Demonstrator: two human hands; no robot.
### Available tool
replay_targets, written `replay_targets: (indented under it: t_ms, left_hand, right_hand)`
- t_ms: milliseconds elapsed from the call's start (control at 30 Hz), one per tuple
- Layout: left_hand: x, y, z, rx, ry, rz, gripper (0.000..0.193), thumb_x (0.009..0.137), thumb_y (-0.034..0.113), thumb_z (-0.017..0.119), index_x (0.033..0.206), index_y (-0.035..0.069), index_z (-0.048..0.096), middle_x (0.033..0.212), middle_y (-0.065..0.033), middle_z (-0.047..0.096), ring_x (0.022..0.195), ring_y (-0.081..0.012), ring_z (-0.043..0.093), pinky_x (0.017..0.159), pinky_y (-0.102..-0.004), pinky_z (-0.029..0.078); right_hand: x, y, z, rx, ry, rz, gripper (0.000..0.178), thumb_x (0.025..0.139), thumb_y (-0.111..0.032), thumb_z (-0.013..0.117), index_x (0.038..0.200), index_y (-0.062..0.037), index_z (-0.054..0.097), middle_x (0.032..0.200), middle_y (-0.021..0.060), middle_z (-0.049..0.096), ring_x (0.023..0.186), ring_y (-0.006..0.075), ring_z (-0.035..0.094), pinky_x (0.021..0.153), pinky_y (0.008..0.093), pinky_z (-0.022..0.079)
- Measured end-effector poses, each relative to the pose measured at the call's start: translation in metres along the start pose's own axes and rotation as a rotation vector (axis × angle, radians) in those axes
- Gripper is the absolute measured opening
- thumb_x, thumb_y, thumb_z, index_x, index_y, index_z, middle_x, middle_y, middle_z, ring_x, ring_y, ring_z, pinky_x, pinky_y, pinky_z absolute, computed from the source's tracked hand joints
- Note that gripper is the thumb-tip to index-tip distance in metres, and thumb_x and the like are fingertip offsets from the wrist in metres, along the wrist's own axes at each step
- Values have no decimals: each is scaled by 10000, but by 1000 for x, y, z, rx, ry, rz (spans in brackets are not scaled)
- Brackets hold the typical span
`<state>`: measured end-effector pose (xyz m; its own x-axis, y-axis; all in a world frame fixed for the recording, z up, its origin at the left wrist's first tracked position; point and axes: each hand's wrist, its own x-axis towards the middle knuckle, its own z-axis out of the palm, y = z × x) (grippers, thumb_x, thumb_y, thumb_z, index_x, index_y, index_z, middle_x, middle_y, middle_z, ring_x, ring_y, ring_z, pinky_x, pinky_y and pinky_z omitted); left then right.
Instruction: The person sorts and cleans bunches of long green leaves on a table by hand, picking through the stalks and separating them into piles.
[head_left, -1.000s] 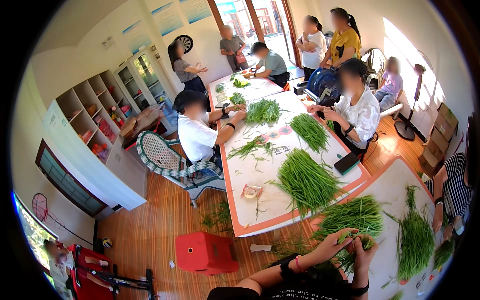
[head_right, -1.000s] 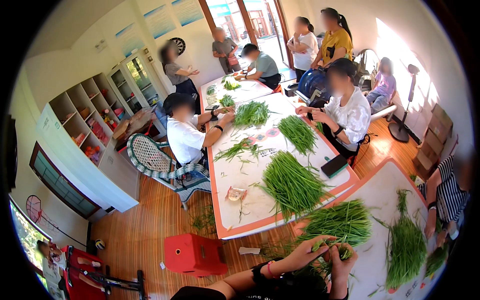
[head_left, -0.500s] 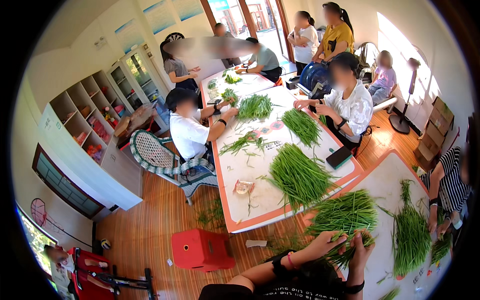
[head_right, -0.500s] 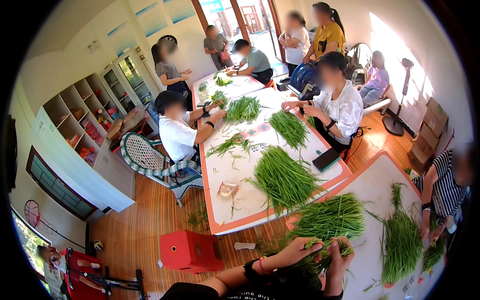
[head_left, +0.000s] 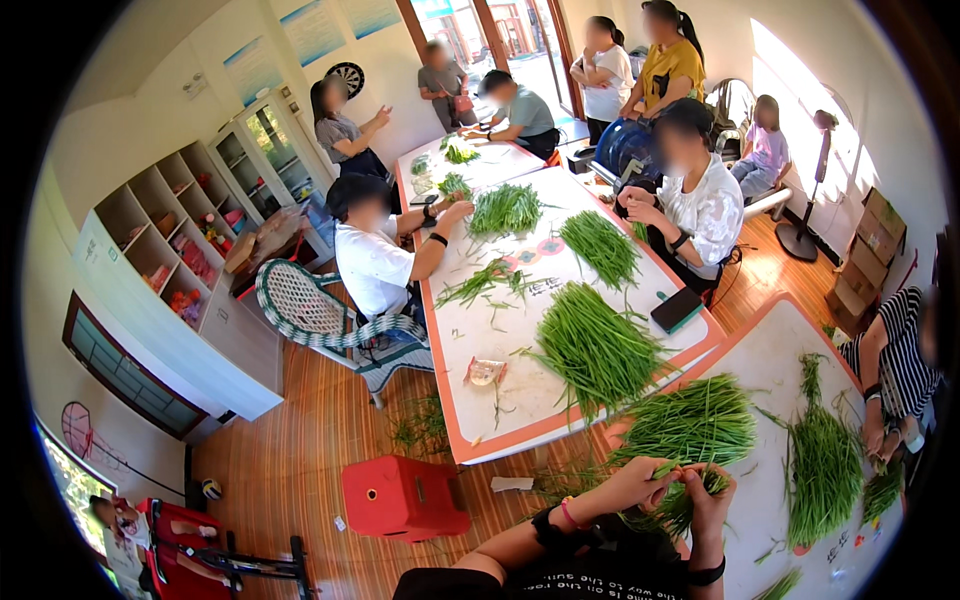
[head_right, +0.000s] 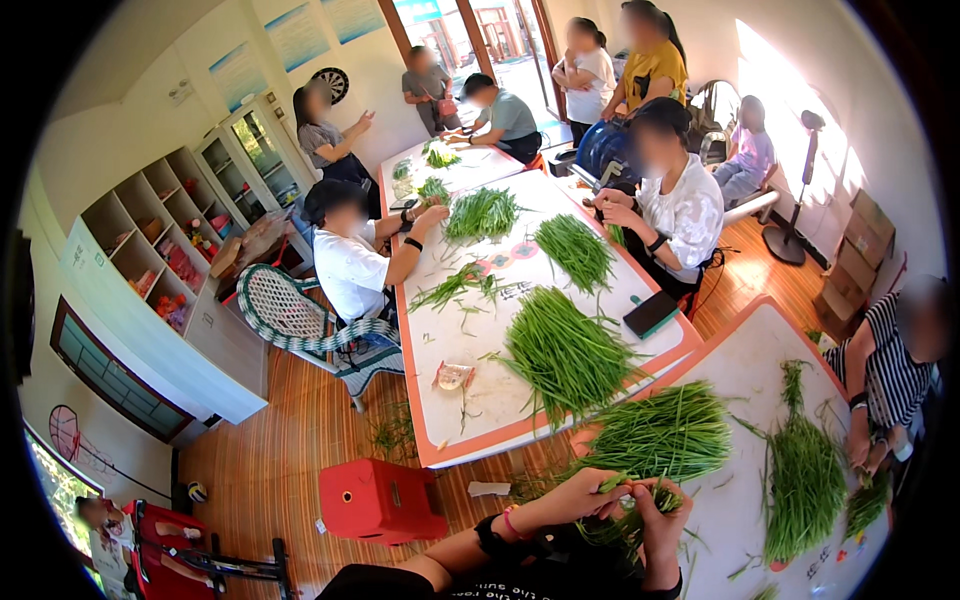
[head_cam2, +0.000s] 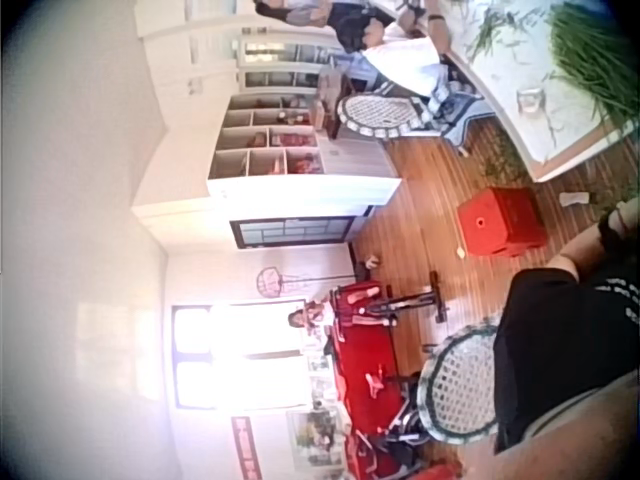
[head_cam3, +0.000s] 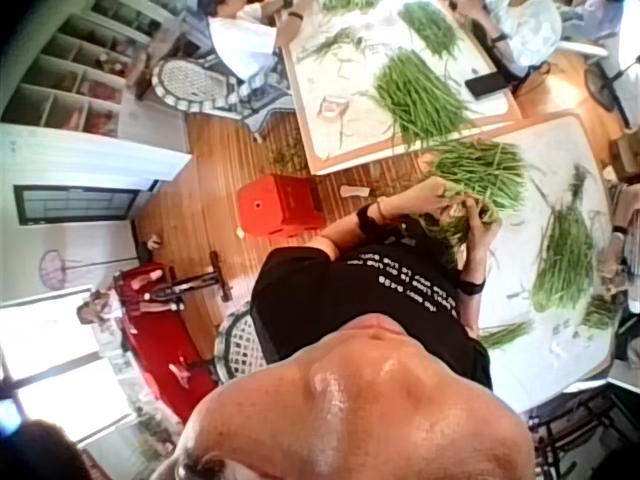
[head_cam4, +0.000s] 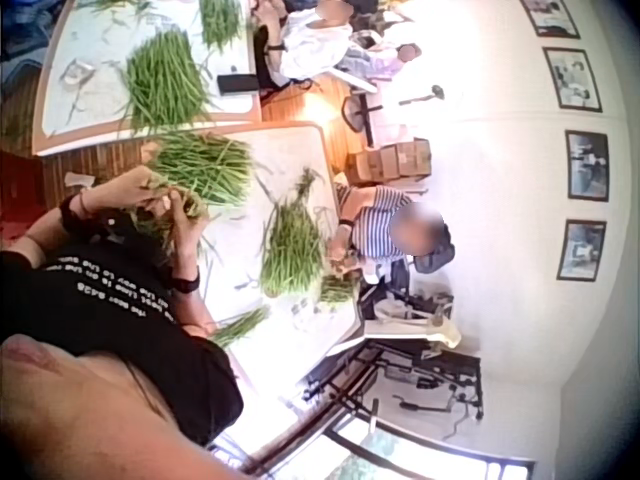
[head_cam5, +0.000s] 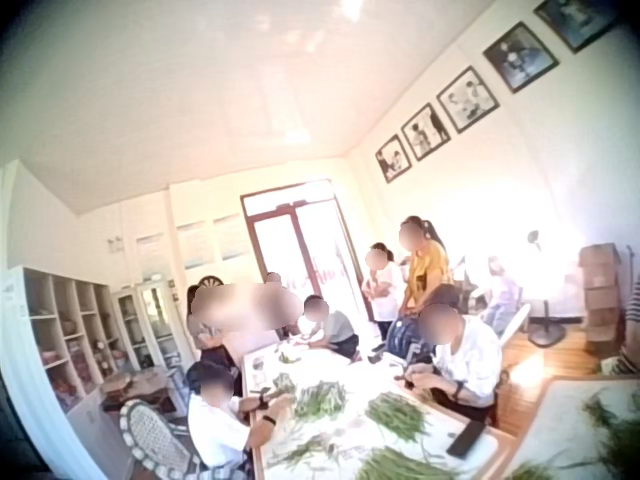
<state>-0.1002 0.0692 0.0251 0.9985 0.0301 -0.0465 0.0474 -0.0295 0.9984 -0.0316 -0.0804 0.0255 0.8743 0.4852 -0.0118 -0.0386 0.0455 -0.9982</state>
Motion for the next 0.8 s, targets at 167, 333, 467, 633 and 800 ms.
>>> replay_targets:
  t_ms: [167, 333, 467, 633, 800]
  left_hand:
    - [-2, -4, -4, -3, -50, -44, 196, 920, 172, 464, 838, 18, 554, 533, -4, 507, 463, -71, 450, 455, -227, 364]
    - [-8, -3, -12, 24, -132, 16, 188, 915, 166, 472, 874, 16, 579, 529, -1, 493, 458, -63, 445, 457, -222, 374]
    - [-7, -2, -17, 7, -173, 36, 203, 915, 171, 482, 844, 8, 580, 551, 5, 493, 453, -63, 436, 451, -223, 369]
    - [-3, -2, -19, -199, -163, -7, 233, 915, 200, 492, 883, -6, 598, 654, -23, 584, 557, -80, 532, 538, -227, 439]
    - [-1, -2, -30, -65, 156, 79, 295, 915, 255, 494, 993, -3, 613, 865, -50, 642, 794, -109, 588, 707, -262, 498]
  right_hand:
    - [-1, -4, 12, 48, -10, 5, 120, 738, 33, 632, 856, 57, 628, 682, 45, 620, 621, 72, 567, 565, 191, 434]
    - [2, -12, 16, -22, -57, 52, 125, 738, 25, 638, 860, 51, 626, 673, 56, 620, 580, 82, 568, 551, 195, 446]
    - [4, 6, 10, -18, -107, 76, 89, 750, 6, 635, 833, 35, 618, 661, 47, 611, 573, 82, 566, 542, 193, 443]
    - [5, 2, 12, 166, 84, 24, 58, 779, -33, 616, 814, 6, 589, 648, 13, 577, 544, 74, 533, 507, 181, 407]
    - [22, -4, 1, 255, 174, 11, 116, 870, -138, 531, 931, -42, 553, 791, 71, 630, 667, 92, 507, 609, 227, 397]
